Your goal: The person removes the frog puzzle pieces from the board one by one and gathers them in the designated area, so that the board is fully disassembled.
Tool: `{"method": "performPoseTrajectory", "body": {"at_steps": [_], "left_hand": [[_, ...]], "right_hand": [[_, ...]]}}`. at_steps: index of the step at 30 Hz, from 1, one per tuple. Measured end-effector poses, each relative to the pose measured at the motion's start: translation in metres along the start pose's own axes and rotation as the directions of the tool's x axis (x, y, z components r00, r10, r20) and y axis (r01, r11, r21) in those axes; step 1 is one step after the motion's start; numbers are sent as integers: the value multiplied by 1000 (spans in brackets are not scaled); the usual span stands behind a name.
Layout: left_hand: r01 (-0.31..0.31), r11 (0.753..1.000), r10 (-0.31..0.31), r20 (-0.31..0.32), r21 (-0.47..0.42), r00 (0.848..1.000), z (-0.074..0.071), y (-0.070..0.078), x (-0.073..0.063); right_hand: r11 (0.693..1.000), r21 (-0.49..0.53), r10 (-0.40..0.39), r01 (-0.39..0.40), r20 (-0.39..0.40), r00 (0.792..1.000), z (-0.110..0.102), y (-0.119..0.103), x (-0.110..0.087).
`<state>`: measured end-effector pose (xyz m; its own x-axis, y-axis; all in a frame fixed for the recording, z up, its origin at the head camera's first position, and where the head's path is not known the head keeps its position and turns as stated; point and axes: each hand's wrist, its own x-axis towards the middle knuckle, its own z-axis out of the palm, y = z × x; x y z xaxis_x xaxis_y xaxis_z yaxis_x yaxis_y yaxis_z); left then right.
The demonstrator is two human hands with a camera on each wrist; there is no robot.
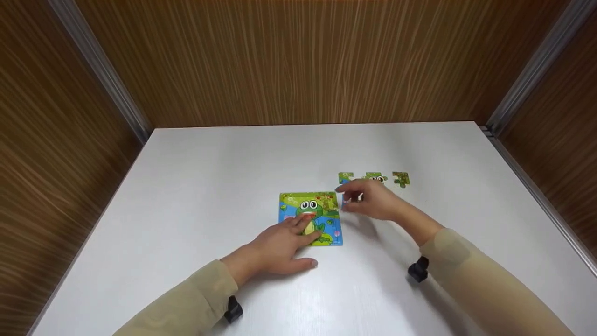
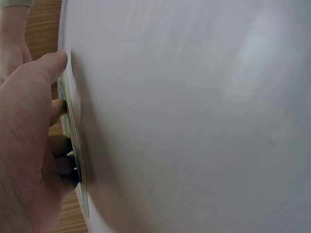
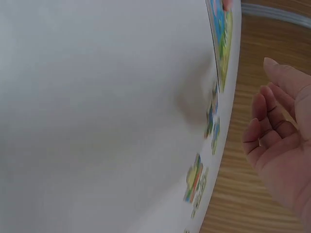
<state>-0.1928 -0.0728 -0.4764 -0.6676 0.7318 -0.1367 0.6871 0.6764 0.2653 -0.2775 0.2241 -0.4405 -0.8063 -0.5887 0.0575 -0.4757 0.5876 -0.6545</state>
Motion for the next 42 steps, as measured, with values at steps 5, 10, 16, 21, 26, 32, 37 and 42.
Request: {"method": "performPoseTrajectory", "body": {"at_steps": [5,10,16,21,26,32,37,42], "left_hand": [[-1,1000,1,-4,10,1000,2,1,1],[6,1000,-6,-4,4,1000,3,0,1],[6,1000,-6,-4,-9,1000,4,0,1],[19,1000,-19,6,-19,1000,3,1,0],[26,999,-26,7,-21,1000,1,2,-1],[31,1000,-31,11,-7,999,-2,1,0],[31,1000,-31,14,3,999,-4,1,0],[30,999,-30,15,-21,999,-4,2,0]], "right_hand": [[999,-26,-35,37,94,995,18,-9,8],[998,-46,-32,41,169,985,30,-13,14],[996,-86,28,-9,230,973,37,-13,17],[992,-108,92,-65,261,961,36,-15,18],[987,-112,138,-111,279,950,36,-17,19],[990,-112,115,-88,273,955,34,-17,18],[991,-108,108,-82,273,956,34,-17,17],[990,-102,117,-92,269,956,35,-15,16]]}}
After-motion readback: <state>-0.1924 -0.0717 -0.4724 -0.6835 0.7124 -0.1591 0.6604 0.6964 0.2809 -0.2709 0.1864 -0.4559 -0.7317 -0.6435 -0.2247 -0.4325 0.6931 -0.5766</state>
